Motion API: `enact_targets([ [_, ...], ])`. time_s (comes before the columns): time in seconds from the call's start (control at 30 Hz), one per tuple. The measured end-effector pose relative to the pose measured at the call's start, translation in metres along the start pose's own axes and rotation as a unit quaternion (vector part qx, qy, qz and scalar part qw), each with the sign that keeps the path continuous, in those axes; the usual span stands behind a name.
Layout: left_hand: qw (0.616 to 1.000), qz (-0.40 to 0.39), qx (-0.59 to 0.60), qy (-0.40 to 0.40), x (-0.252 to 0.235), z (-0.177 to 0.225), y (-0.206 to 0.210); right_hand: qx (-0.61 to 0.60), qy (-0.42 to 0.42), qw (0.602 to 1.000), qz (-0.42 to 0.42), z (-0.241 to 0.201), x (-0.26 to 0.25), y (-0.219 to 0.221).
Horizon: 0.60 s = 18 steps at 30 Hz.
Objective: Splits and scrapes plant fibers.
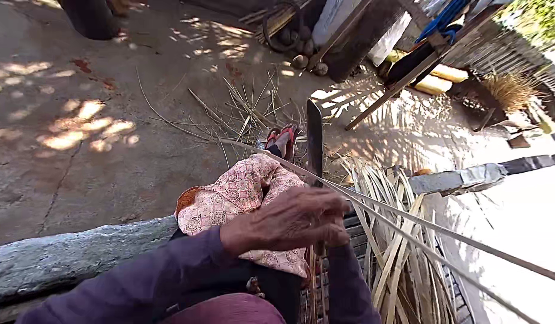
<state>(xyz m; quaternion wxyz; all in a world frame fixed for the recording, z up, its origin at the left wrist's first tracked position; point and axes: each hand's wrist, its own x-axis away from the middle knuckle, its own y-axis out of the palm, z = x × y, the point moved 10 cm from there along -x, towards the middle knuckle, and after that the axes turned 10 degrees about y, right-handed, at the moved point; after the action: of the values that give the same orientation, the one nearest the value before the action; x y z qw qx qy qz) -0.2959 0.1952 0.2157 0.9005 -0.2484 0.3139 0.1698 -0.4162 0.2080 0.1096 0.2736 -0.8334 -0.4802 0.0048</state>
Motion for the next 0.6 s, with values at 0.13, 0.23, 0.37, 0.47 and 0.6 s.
enact_targets([
  [0.13,0.971,-0.104,-0.175,0.126,-0.075,0.010,-0.007,-0.123,-0.010,0.991,-0.054,-0.028,0.012,-0.010],
  [0.23,0.971,-0.183,-0.093,0.118,-0.104,0.000,0.006,-0.129,0.025,0.989,-0.074,-0.041,0.009,-0.009],
  [0.37,0.991,-0.121,0.047,0.042,-0.121,-0.013,0.002,-0.165,0.008,0.979,-0.117,-0.053,0.010,-0.005],
  [0.47,0.999,0.040,0.027,0.023,-0.134,-0.011,-0.028,-0.179,-0.039,0.976,-0.114,-0.065,0.011,0.005],
  [0.6,0.989,0.126,0.016,0.070,-0.182,0.043,-0.057,-0.099,-0.009,0.981,-0.167,-0.037,0.006,0.080],
])
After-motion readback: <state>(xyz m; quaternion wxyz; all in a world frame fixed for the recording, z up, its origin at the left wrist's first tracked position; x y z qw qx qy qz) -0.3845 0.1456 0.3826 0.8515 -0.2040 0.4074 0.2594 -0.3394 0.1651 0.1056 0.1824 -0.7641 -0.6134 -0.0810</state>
